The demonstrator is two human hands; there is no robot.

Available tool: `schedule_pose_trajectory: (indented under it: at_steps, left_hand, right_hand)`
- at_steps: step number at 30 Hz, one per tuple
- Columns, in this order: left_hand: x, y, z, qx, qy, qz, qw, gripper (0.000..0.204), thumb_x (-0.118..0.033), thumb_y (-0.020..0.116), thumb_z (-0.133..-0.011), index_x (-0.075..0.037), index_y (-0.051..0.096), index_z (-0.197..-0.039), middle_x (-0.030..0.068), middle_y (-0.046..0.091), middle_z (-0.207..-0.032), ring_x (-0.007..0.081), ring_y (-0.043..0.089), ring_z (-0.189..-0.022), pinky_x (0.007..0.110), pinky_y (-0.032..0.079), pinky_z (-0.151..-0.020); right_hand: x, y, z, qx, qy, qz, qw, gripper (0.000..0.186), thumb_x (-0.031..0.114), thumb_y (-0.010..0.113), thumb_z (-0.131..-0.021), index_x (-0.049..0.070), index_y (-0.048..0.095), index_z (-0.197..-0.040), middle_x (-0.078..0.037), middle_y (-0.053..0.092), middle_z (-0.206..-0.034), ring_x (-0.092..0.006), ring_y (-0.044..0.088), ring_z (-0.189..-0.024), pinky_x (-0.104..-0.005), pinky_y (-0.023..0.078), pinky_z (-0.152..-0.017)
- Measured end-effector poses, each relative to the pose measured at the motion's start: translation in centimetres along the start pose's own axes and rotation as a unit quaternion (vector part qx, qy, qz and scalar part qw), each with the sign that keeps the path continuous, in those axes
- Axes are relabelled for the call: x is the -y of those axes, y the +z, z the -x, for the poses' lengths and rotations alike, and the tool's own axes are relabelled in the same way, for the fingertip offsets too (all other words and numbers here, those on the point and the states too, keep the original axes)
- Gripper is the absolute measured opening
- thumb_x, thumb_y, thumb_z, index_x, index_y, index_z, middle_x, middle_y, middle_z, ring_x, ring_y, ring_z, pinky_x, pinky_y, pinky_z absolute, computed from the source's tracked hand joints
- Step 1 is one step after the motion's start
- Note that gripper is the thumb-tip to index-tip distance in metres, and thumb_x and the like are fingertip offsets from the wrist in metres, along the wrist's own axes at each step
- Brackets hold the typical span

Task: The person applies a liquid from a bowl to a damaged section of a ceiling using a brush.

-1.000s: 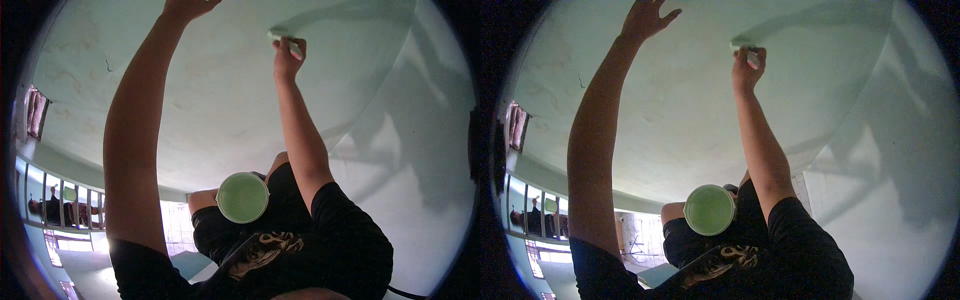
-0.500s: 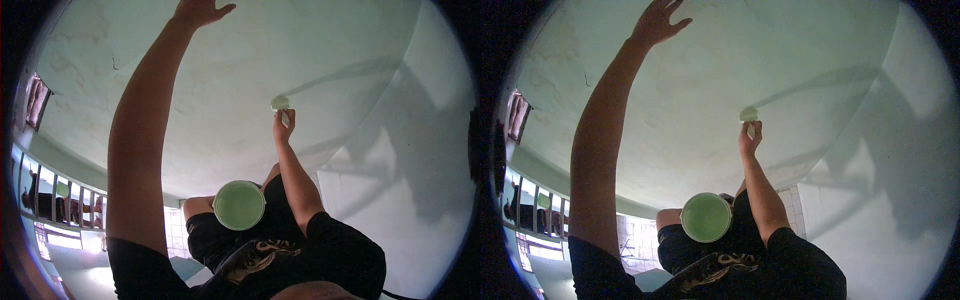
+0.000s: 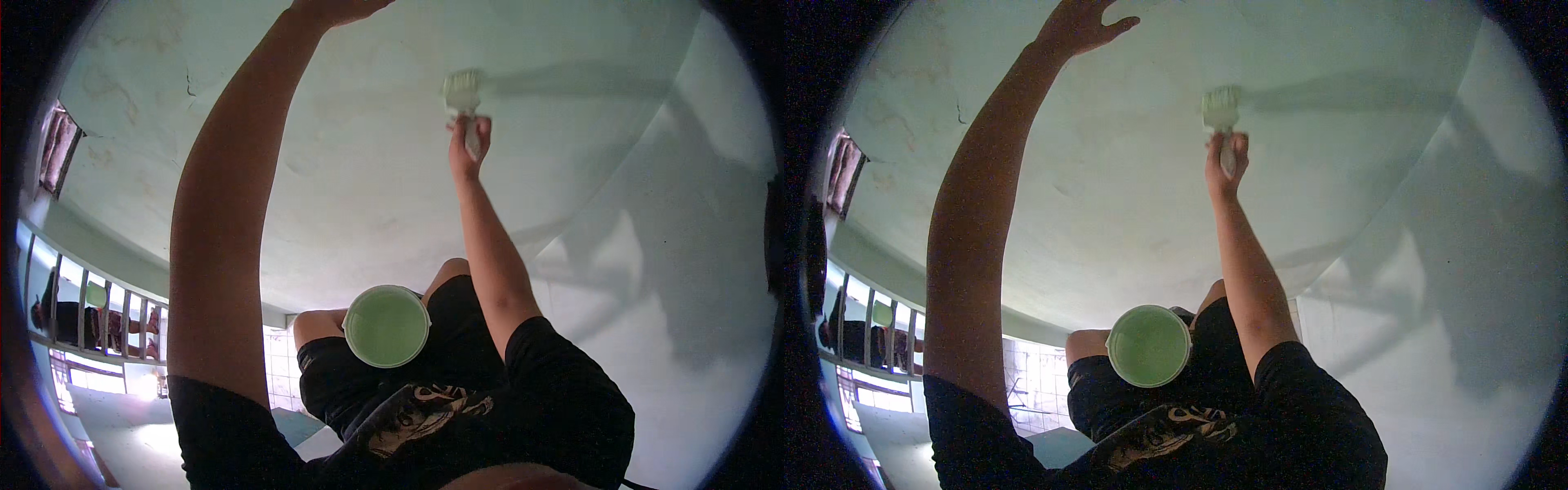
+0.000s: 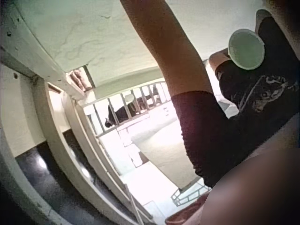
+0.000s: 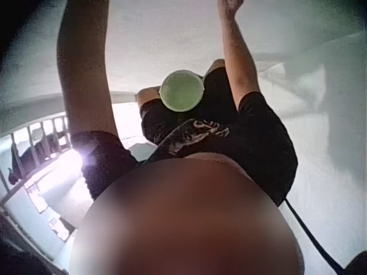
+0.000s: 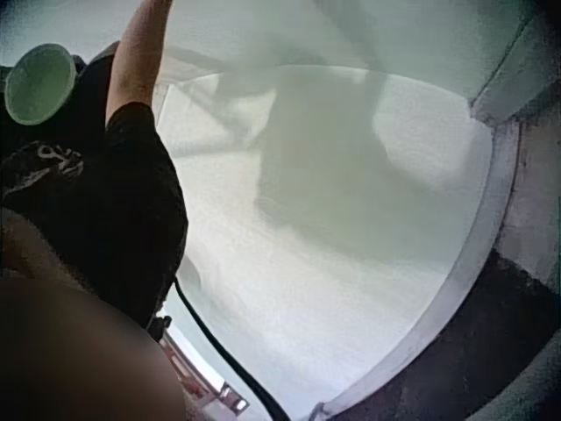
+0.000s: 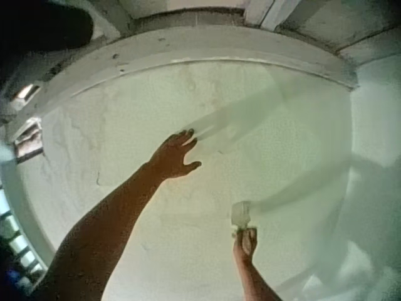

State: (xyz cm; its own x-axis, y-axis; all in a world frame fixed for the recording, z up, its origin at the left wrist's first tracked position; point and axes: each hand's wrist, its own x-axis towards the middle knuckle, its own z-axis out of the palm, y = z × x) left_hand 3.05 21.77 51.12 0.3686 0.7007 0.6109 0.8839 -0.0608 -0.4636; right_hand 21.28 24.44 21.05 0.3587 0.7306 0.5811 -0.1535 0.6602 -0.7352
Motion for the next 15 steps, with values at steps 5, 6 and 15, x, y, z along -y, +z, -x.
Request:
schedule_pose_trajectory:
  at_steps: [5,6,15]
  left_hand:
    - [0.2,0.8,0.3,-0.002,0.008,-0.001,1.000,0.078,-0.057,0.049,-0.088,-0.005,0.032,-0.143,0.0132,0.014,-0.154,0.0275,0.014,-0.142,0.038,0.015,-0.116]
    - [0.1,0.4,0.4,-0.004,0.009,-0.003,1.000,0.078,-0.057,0.049,-0.088,-0.005,0.032,-0.143,0.0132,0.014,-0.154,0.0275,0.014,-0.142,0.038,0.015,-0.116]
    - [-0.4,0.3,0.0,0.013,-0.017,0.008,1.000,0.078,-0.057,0.050,-0.088,-0.005,0.031,-0.143,0.0133,0.015,-0.154,0.0276,0.014,-0.142,0.038,0.014,-0.116]
  right_hand:
    - [-9.3,-5.9,9.2,-0.006,0.050,0.074,0.996,0.012,0.007,0.058,-0.090,0.004,0.046,-0.092,-0.004,0.053,-0.085,-0.0120,0.057,-0.073,-0.0280,0.053,-0.061]
    - [-9.7,-6.8,10.3,-0.010,0.062,0.080,0.995,0.014,0.007,0.059,-0.089,0.004,0.046,-0.094,-0.003,0.053,-0.086,-0.0119,0.057,-0.073,-0.0279,0.052,-0.061]
    - [-0.8,-1.7,-4.3,-0.099,0.080,-0.094,0.987,0.016,0.007,0.057,-0.088,0.002,0.042,-0.093,-0.010,0.054,-0.091,-0.0169,0.059,-0.075,-0.0317,0.057,-0.067]
